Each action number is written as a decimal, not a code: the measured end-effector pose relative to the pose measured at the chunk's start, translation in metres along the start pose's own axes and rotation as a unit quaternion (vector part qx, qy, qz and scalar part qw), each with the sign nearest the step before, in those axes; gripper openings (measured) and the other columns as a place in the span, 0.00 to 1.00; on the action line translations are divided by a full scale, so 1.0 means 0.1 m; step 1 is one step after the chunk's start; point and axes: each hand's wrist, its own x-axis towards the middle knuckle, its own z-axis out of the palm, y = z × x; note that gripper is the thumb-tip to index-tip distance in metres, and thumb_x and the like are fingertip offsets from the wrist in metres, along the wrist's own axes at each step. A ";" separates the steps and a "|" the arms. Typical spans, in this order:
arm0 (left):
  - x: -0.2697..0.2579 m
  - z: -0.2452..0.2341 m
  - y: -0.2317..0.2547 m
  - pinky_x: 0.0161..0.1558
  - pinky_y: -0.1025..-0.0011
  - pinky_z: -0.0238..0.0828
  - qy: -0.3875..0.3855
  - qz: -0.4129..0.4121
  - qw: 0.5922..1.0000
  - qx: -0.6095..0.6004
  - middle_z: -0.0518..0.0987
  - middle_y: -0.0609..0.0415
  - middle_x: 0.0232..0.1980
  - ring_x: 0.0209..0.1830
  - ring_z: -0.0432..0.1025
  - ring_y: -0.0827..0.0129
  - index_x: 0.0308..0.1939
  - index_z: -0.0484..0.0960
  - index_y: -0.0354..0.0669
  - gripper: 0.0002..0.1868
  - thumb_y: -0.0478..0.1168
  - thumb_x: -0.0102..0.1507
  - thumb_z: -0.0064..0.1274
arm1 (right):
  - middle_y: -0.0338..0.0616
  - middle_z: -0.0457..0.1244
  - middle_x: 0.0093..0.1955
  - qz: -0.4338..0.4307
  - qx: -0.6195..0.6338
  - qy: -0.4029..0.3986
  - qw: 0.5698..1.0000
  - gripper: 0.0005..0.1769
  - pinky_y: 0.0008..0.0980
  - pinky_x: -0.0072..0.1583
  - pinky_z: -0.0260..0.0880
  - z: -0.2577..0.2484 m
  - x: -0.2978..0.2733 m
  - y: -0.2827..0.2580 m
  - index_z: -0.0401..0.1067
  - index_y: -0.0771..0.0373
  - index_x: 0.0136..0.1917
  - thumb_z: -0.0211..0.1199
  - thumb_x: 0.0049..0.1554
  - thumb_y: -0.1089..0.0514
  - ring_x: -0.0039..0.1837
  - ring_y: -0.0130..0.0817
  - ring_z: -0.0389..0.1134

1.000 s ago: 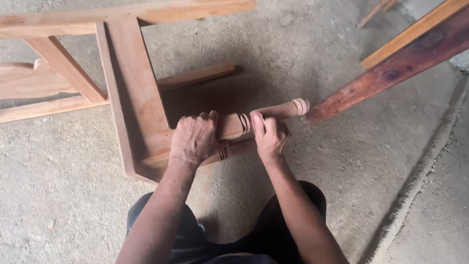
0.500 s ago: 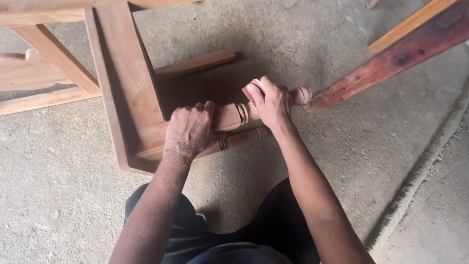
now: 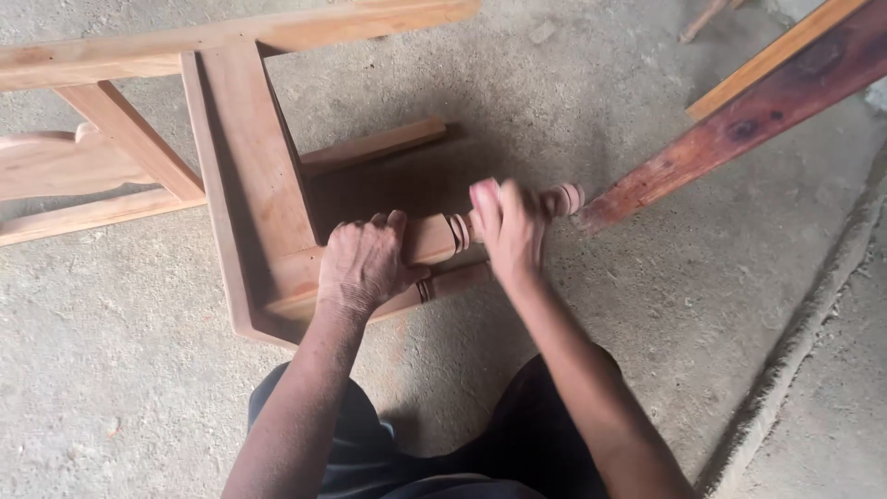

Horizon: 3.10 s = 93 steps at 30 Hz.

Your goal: Sanding the legs of a wooden chair using sandpaper to smooth the surface.

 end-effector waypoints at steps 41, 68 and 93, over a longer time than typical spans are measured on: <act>-0.03 0.10 -0.04 0.44 0.59 0.76 0.034 -0.004 0.999 -0.032 0.82 0.48 0.42 0.39 0.80 0.56 0.49 0.76 0.42 0.37 0.64 0.50 0.69 | 0.43 0.66 0.29 -0.007 0.032 0.041 0.999 0.15 0.34 0.34 0.66 -0.43 -0.80 -0.16 0.69 0.62 0.41 0.65 0.66 0.53 0.31 0.35 0.69; -0.01 0.10 -0.02 0.45 0.61 0.76 0.032 -0.009 0.999 -0.029 0.82 0.48 0.43 0.40 0.80 0.57 0.49 0.76 0.42 0.37 0.64 0.50 0.70 | 0.43 0.66 0.29 0.049 0.082 0.065 0.993 0.11 0.34 0.33 0.65 -0.43 -0.96 -0.39 0.74 0.58 0.42 0.68 0.63 0.52 0.31 0.35 0.68; -0.07 0.09 -0.02 0.44 0.60 0.74 0.058 -0.004 0.998 -0.039 0.82 0.48 0.41 0.39 0.79 0.57 0.47 0.77 0.42 0.36 0.62 0.48 0.71 | 0.50 0.70 0.39 0.038 0.123 0.035 0.991 0.14 0.47 0.44 0.72 -0.49 -0.52 -0.87 0.73 0.61 0.45 0.61 0.63 0.48 0.40 0.50 0.74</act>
